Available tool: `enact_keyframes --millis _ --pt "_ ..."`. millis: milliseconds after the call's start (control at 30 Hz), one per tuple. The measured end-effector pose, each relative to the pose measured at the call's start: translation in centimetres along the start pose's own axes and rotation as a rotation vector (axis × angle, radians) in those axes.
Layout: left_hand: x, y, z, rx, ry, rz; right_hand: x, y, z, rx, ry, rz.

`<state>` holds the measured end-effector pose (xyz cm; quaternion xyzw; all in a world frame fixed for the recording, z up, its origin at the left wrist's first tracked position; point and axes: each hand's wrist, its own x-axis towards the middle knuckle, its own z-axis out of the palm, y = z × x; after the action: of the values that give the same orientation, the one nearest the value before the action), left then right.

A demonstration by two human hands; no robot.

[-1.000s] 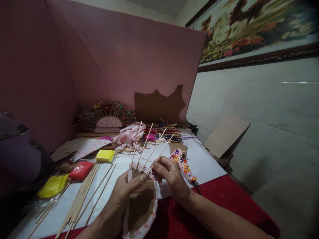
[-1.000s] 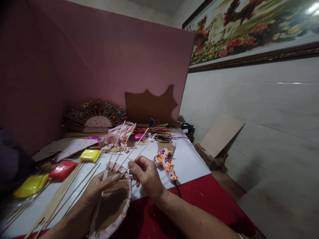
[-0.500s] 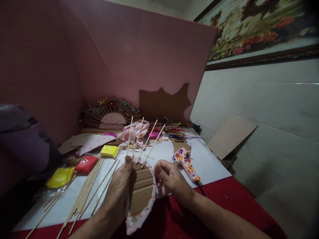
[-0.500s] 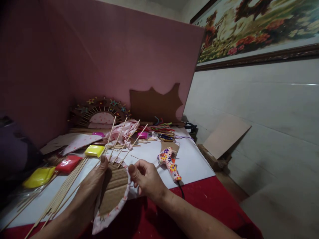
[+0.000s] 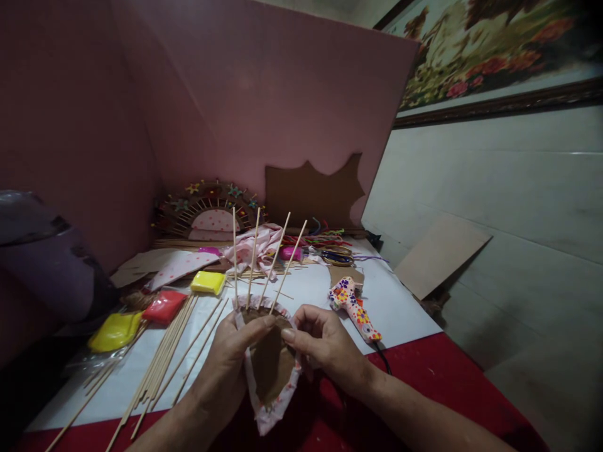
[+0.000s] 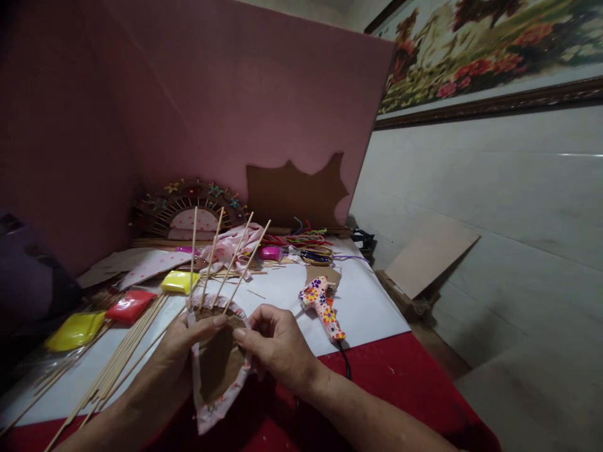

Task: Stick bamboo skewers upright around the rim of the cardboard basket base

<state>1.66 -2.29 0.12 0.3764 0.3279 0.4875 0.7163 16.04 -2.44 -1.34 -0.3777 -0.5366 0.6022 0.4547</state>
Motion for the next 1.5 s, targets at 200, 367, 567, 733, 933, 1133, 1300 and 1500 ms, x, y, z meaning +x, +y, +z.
enact_keyframes --millis 200,367,567,733,933,1133,1300,1500 --pt "0.0 -0.1 0.1 0.028 0.050 0.007 -0.1 0.2 0.0 -0.005 -0.006 -0.019" --pt "0.2 -0.4 -0.1 0.056 0.090 0.004 -0.1 0.4 0.0 0.012 -0.018 -0.009" --pt "0.9 -0.9 -0.8 0.067 0.115 -0.019 -0.1 0.4 0.1 0.029 -0.024 -0.016" --pt "0.5 -0.5 -0.4 0.058 0.092 -0.028 0.0 0.4 0.1 0.025 -0.017 -0.018" --pt "0.9 -0.9 -0.5 0.032 0.148 -0.017 0.0 0.4 0.1 0.011 -0.017 -0.017" --pt "1.3 -1.2 -0.9 0.014 0.125 -0.043 0.0 0.2 0.2 -0.011 -0.004 -0.013" --pt "0.3 -0.3 0.0 -0.031 0.001 -0.043 0.1 0.3 0.1 -0.007 0.005 0.004" --pt "0.0 0.0 0.6 -0.111 -0.036 -0.025 0.1 0.1 -0.3 0.025 0.062 -0.054"
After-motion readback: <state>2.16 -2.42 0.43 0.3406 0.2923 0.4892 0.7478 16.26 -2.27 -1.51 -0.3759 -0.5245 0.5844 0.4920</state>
